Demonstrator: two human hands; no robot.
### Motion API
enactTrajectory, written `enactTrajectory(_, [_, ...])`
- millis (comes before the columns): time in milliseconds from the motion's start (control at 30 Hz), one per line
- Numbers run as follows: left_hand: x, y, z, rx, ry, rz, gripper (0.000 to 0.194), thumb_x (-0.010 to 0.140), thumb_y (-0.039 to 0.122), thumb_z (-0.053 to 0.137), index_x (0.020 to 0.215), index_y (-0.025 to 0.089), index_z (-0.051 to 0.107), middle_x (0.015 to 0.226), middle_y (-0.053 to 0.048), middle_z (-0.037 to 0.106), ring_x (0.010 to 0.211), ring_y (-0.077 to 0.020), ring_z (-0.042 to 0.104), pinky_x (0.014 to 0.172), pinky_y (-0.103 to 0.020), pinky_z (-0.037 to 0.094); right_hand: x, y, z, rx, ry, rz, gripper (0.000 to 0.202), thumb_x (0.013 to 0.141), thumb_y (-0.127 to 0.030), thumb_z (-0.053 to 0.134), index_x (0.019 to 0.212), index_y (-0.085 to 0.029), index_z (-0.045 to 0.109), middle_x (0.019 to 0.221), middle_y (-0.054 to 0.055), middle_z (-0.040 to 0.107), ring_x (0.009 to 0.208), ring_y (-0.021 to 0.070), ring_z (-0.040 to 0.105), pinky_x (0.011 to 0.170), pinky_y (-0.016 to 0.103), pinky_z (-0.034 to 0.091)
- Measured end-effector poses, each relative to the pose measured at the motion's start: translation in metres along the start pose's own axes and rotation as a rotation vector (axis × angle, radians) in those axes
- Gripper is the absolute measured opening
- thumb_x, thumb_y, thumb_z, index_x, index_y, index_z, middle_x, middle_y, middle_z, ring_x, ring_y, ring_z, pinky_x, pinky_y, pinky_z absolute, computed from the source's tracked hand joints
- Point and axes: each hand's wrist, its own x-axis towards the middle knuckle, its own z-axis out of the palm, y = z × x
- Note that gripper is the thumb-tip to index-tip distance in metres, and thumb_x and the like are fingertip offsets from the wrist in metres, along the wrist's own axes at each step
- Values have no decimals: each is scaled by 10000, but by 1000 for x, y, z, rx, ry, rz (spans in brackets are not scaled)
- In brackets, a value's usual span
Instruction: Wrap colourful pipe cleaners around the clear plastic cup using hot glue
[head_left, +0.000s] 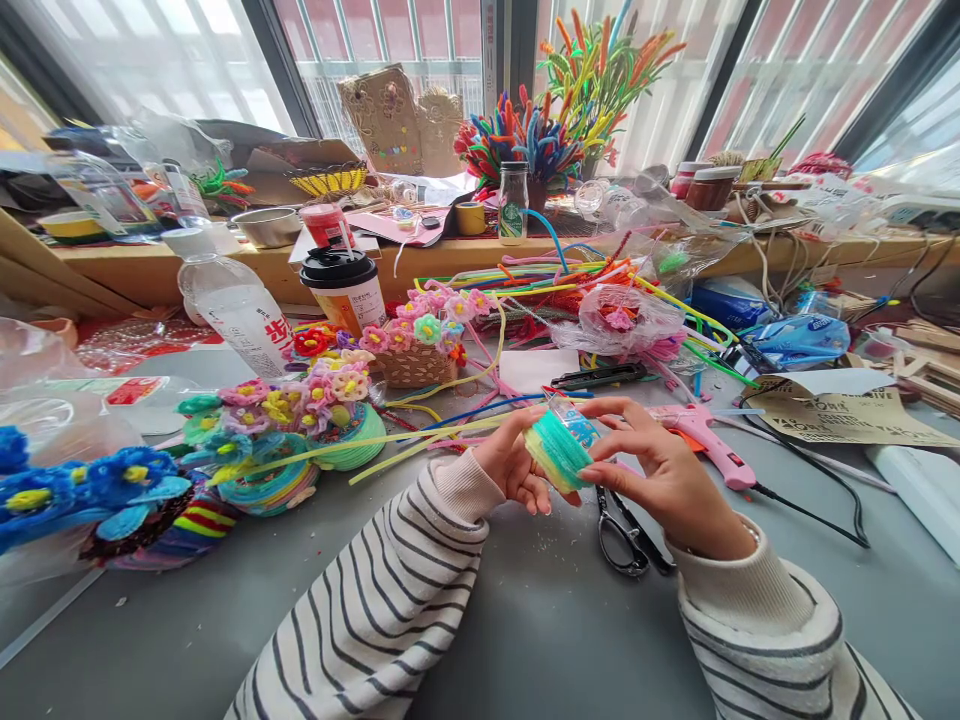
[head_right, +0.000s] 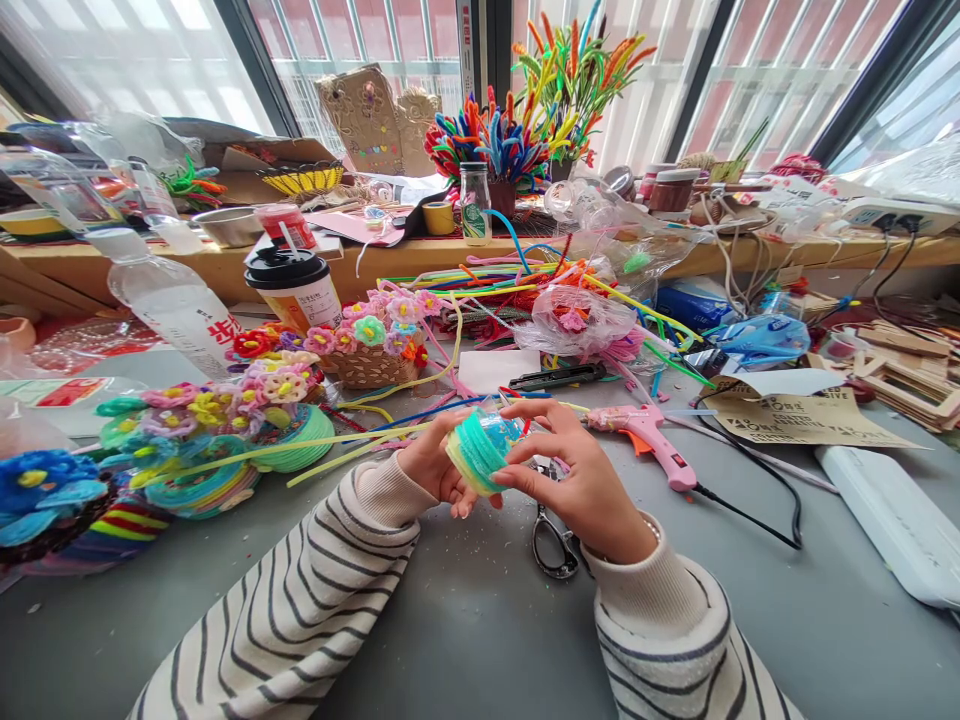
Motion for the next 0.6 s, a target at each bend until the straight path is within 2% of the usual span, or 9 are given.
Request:
enactTrajectory(200, [1,-1,-3,19,-40,-14,753,719,717,221,813,101,643,648,-83,684,422,-118,578,423,-211,421,0,1,0,29,-5,11,93,722,-292,654,653,-231,644,1119,33,538,1100,216,490,939,383,384])
enactTrajectory(600, [1,1,-1,26,-18,-54,772,728,714,174,791,102,642,633,-81,678,414,-115,580,413,-206,427,0,1,0,2,-9,6,105,728,-304,648,657,-227,637,1130,47,546,1109,218,493,933,383,400])
